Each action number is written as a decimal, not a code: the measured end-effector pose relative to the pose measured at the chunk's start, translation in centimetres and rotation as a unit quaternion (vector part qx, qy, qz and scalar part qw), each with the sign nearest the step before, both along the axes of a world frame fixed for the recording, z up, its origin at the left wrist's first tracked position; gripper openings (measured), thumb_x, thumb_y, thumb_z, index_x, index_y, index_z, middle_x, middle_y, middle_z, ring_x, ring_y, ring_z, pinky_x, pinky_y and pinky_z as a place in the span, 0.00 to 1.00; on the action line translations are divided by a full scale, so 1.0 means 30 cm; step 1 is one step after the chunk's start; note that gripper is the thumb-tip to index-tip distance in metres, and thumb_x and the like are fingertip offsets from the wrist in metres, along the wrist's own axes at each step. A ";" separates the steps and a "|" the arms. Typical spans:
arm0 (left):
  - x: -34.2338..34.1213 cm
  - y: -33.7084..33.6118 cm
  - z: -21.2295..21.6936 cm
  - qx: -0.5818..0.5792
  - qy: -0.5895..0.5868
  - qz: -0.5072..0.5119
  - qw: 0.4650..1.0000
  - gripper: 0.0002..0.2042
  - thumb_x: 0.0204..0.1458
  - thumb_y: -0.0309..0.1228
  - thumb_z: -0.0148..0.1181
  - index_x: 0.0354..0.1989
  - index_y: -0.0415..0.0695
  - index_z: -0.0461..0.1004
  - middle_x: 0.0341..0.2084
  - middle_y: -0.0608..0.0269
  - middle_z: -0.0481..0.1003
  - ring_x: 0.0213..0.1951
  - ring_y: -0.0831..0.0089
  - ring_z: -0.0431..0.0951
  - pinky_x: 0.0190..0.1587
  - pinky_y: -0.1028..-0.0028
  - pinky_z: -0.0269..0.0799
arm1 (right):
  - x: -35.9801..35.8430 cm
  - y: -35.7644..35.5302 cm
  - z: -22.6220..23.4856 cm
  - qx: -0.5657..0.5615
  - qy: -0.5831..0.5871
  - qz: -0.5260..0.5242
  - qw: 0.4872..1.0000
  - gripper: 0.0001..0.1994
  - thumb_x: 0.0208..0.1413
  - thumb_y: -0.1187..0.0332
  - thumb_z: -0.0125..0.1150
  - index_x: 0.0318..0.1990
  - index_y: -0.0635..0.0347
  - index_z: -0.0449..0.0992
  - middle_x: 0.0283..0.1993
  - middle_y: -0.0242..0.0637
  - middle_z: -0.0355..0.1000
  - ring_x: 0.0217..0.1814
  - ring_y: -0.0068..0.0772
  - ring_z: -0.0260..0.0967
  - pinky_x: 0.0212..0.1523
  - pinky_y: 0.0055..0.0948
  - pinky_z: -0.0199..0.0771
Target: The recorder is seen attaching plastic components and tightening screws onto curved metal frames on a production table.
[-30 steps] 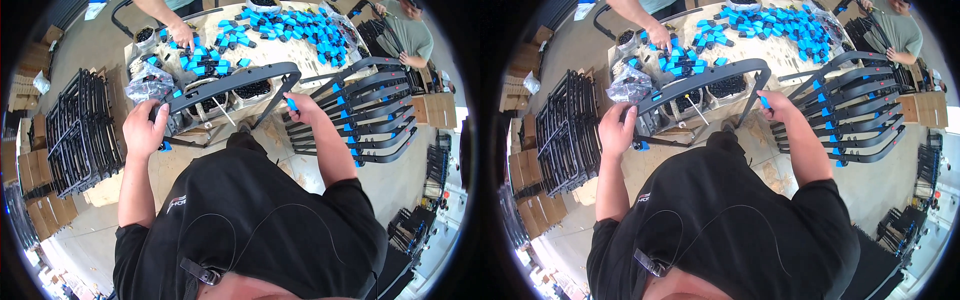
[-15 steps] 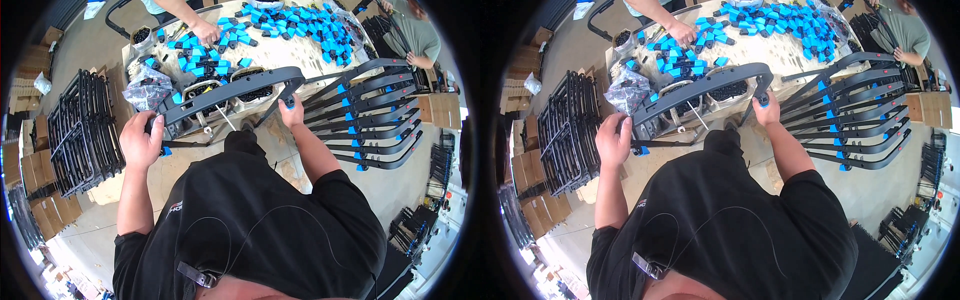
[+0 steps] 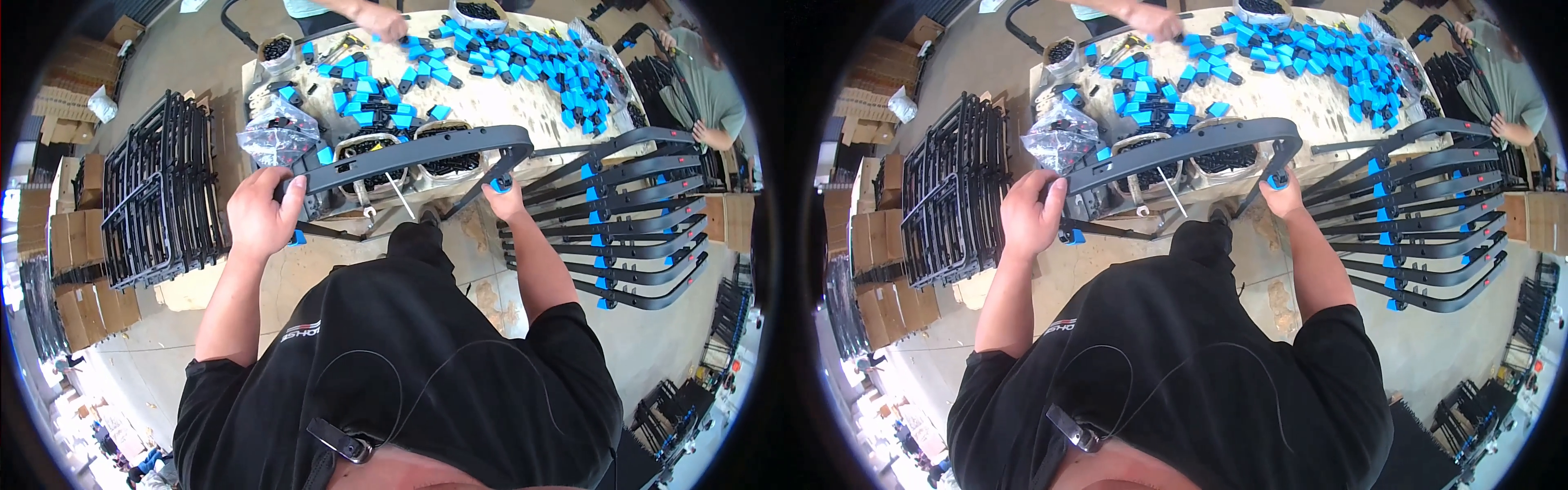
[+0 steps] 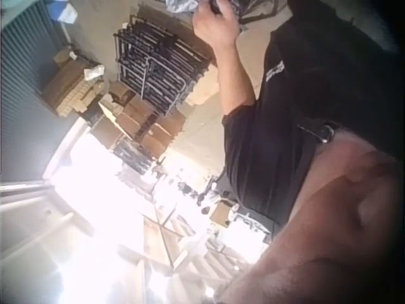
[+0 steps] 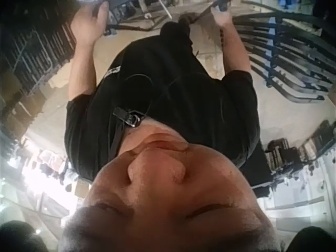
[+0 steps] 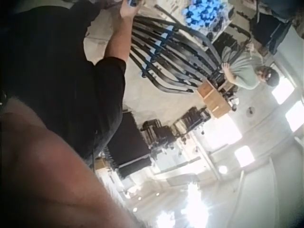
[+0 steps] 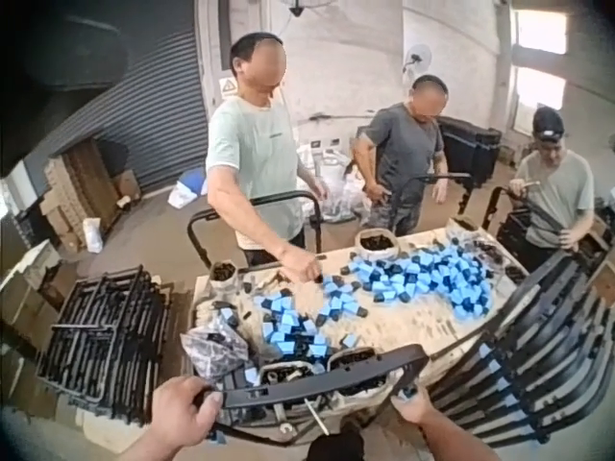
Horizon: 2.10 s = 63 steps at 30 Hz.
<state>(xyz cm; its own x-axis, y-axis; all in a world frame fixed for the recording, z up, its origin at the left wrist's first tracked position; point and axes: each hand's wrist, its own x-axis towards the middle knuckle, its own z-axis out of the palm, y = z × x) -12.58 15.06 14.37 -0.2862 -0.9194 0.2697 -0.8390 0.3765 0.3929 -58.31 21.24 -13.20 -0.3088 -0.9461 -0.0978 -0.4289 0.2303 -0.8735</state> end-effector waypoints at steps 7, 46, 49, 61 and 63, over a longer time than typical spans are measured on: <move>0.051 0.006 -0.010 -0.032 0.024 0.005 0.999 0.17 0.55 0.47 0.63 0.33 0.44 0.80 0.28 0.56 0.80 0.35 0.54 0.81 0.38 0.58 0.76 | 0.149 0.060 0.323 -0.222 -0.036 -0.221 0.949 0.31 0.58 0.68 0.69 0.64 0.71 0.59 0.61 0.50 0.64 0.63 0.38 0.64 0.59 0.34 0.68; 0.259 -0.837 -0.730 0.316 -0.130 0.046 0.939 0.23 0.46 0.40 0.71 0.50 0.42 0.80 0.40 0.54 0.83 0.43 0.60 0.83 0.49 0.65 0.77 | 0.739 -0.857 0.701 0.070 0.185 0.488 0.850 0.15 0.53 0.59 0.60 0.35 0.62 0.85 0.39 0.53 0.80 0.44 0.51 0.79 0.49 0.44 0.76; 0.233 -0.794 -0.697 0.299 -0.102 0.073 0.946 0.20 0.46 0.39 0.71 0.46 0.42 0.81 0.41 0.54 0.83 0.45 0.57 0.83 0.51 0.63 0.77 | 0.738 -0.856 0.715 0.123 0.191 0.502 0.835 0.18 0.56 0.55 0.65 0.46 0.61 0.81 0.49 0.50 0.79 0.54 0.50 0.76 0.54 0.42 0.75; 0.070 -0.415 -0.039 0.122 0.128 -0.036 0.984 0.12 0.53 0.29 0.69 0.44 0.40 0.81 0.36 0.53 0.81 0.36 0.63 0.83 0.45 0.68 0.78 | 0.728 -0.852 0.699 0.092 0.217 0.480 0.845 0.20 0.54 0.52 0.64 0.42 0.61 0.85 0.47 0.51 0.81 0.50 0.49 0.79 0.52 0.43 0.76; -0.024 -0.292 0.110 0.113 0.168 -0.114 0.973 0.12 0.54 0.25 0.68 0.46 0.38 0.80 0.37 0.53 0.81 0.36 0.63 0.82 0.45 0.69 0.78 | 0.722 -0.856 0.710 0.127 0.220 0.481 0.839 0.21 0.56 0.53 0.66 0.50 0.59 0.81 0.50 0.49 0.79 0.55 0.47 0.76 0.56 0.41 0.74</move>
<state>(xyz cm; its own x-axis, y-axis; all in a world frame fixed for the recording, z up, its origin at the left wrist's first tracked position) -13.31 6.31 17.68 -0.4207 -0.8888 0.1820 -0.5531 0.4103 0.7251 -36.65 -4.46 8.09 0.5272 -0.7435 -0.4114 -0.7909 -0.2522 -0.5576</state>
